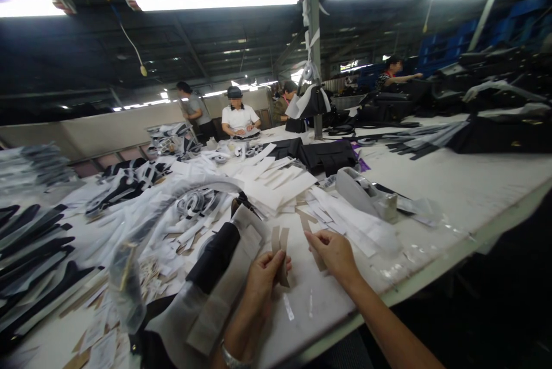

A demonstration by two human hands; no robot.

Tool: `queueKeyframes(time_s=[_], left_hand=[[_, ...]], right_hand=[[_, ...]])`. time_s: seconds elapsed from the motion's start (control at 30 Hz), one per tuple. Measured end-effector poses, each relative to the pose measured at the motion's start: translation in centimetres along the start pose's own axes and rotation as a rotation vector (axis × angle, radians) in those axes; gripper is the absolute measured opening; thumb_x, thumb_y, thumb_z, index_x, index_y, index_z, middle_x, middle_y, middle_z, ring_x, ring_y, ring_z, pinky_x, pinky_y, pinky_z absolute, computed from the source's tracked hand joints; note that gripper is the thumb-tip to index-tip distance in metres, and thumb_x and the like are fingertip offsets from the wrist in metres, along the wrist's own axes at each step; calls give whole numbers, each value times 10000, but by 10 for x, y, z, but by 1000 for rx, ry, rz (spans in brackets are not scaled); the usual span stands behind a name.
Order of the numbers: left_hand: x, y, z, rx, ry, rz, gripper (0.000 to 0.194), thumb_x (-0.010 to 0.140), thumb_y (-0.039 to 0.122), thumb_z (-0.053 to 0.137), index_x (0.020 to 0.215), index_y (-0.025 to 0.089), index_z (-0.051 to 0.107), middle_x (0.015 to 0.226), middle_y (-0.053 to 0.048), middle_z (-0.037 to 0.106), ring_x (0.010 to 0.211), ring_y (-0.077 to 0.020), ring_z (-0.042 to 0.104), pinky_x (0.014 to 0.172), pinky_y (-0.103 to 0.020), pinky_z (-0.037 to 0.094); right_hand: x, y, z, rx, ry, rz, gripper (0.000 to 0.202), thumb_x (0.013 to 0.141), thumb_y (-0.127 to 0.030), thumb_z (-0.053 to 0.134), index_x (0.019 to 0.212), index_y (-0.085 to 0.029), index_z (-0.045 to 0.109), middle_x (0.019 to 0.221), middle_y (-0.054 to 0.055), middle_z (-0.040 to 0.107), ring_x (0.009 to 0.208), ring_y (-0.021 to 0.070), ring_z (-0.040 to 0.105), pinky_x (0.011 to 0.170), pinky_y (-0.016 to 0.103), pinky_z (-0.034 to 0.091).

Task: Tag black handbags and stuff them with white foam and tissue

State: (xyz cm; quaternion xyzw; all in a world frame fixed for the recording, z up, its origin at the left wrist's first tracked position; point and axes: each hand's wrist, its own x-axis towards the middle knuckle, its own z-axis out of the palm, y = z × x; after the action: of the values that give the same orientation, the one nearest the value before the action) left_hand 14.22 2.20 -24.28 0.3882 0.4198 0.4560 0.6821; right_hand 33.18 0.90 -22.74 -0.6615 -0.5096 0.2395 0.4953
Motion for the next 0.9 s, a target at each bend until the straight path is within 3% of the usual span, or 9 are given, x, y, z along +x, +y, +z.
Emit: queueKeyframes(time_s=[0.1, 0.17, 0.3, 0.37, 0.53, 0.67, 0.73, 0.83, 0.9], left_hand=[[1, 1, 5, 1, -25, 11, 605, 616, 648, 823, 855, 102, 720, 881, -146, 749, 739, -194, 699, 673, -270, 514], [2, 1, 8, 8, -61, 23, 633, 639, 672, 795, 899, 99, 733, 898, -150, 746, 750, -202, 694, 671, -277, 510], [0, 1, 10, 45, -145, 68, 593, 697, 651, 768, 887, 89, 759, 789, -112, 725, 680, -171, 642, 627, -251, 456], [-1, 0, 10, 63, -162, 91, 534, 725, 608, 772, 856, 90, 767, 755, -95, 714, 657, -152, 612, 617, -239, 429], [-3, -4, 11, 74, -150, 108, 463, 703, 532, 819, 821, 87, 768, 757, -101, 725, 650, -153, 607, 617, -240, 419], [-1, -6, 12, 71, -102, 123, 530, 703, 594, 791, 848, 84, 771, 795, -120, 737, 718, -197, 645, 655, -266, 452], [0, -5, 11, 58, -85, 127, 612, 722, 656, 739, 952, 90, 769, 912, -150, 751, 841, -242, 678, 739, -299, 488], [0, -3, 11, 43, -89, 119, 688, 717, 697, 715, 1050, 95, 752, 1000, -180, 748, 929, -276, 692, 823, -346, 509], [-2, -1, 13, 55, -101, 115, 657, 693, 681, 747, 973, 87, 769, 909, -172, 753, 851, -265, 699, 778, -340, 515]], right_hand=[[-1, -3, 1, -105, 135, -138, 418, 809, -587, 639, 986, -229, 764, 1160, 107, 724, 1189, 343, 589, 1030, 458, 439], [-6, -9, 7, -109, 115, -214, 424, 859, -549, 587, 1086, -226, 741, 1247, 102, 689, 1237, 318, 564, 1084, 456, 398], [-18, -23, 19, 109, -224, -98, 395, 912, -511, 533, 848, -198, 765, 745, 36, 733, 753, 229, 683, 721, 320, 530], [-21, -27, 22, 171, -247, -53, 376, 874, -503, 588, 749, -185, 745, 630, 13, 680, 646, 201, 644, 624, 283, 495], [-23, -27, 24, 171, -162, -22, 369, 821, -512, 635, 715, -178, 750, 707, 43, 733, 698, 219, 670, 654, 283, 508], [-11, -23, 16, 109, -76, -22, 382, 799, -550, 637, 738, -193, 760, 730, 60, 745, 745, 262, 692, 711, 335, 536], [0, -22, 7, 60, 22, -32, 382, 785, -556, 641, 858, -203, 767, 903, 90, 765, 935, 318, 684, 859, 408, 525], [7, -22, 0, -72, 217, -171, 500, 759, -530, 661, 1129, -197, 715, 1308, 132, 647, 1295, 368, 500, 1110, 497, 356], [2, -24, 3, -122, 192, -234, 489, 792, -511, 635, 1167, -204, 698, 1334, 126, 632, 1310, 346, 498, 1136, 491, 334]])
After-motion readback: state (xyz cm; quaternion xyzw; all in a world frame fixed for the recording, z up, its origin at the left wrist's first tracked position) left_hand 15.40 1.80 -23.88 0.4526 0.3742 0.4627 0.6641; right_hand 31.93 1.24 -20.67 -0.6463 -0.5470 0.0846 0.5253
